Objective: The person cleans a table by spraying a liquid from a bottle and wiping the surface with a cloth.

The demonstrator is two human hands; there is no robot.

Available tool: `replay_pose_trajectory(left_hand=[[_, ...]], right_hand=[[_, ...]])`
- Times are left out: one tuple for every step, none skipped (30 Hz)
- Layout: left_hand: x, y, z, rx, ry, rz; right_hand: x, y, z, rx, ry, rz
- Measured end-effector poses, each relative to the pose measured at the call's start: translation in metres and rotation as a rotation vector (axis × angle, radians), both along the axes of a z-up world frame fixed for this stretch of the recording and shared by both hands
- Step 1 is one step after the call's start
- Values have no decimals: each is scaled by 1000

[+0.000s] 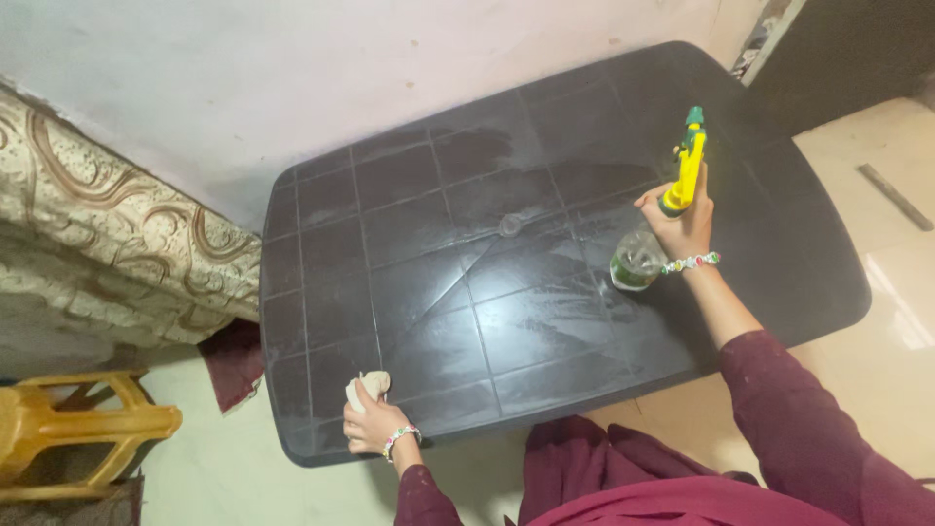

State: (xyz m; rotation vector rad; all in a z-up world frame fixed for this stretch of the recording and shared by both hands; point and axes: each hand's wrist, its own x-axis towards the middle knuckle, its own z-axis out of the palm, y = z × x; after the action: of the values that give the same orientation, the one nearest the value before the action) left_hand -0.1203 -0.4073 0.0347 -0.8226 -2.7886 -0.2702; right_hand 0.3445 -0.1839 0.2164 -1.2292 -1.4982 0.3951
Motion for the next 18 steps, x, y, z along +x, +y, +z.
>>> replay_pose_trajectory(left_hand=[[0, 12, -3, -17, -10, 57], [13, 24, -4, -4, 34, 0], [38, 35, -2, 11, 78, -57], [64, 49, 3, 41, -166, -117], [97, 62, 8, 66, -407, -180], [133, 79, 13, 169, -137, -350], [165, 84, 18, 59, -274, -510], [198, 88, 21, 356, -318, -804], [230, 93, 23, 182, -279, -962], [258, 96, 24, 191, -310, -1149], [280, 97, 24, 196, -338, -1336], [291, 100, 23, 200, -365, -1523], [292, 108, 19, 207, -354, -1598], [292, 117, 16, 213, -343, -1672], [293, 125, 12, 221, -334, -1746], [287, 136, 8, 213, -316, -1727], [273, 149, 4, 205, -302, -1708], [257, 162, 0, 196, -288, -1688]], right_hand=[[1, 1, 1, -19, -1, 4], [3, 3, 1, -38, -2, 7], [6, 7, 1, -57, -3, 11], [9, 13, 1, -89, 41, 37], [13, 19, 0, -124, 85, 65], [17, 25, -2, -158, 129, 94], [20, 29, -4, -172, 159, 111], [23, 33, -5, -186, 189, 128], [27, 38, -7, -200, 221, 149], [31, 42, -9, -206, 224, 161], [35, 46, -10, -211, 230, 174], [37, 51, -10, -217, 235, 187], [39, 56, -11, -233, 225, 195], [40, 60, -11, -250, 214, 203], [44, 64, -11, -267, 202, 211], [47, 68, -10, -299, 203, 237], [51, 72, -9, -334, 203, 263], [53, 76, -8, -370, 204, 290]])
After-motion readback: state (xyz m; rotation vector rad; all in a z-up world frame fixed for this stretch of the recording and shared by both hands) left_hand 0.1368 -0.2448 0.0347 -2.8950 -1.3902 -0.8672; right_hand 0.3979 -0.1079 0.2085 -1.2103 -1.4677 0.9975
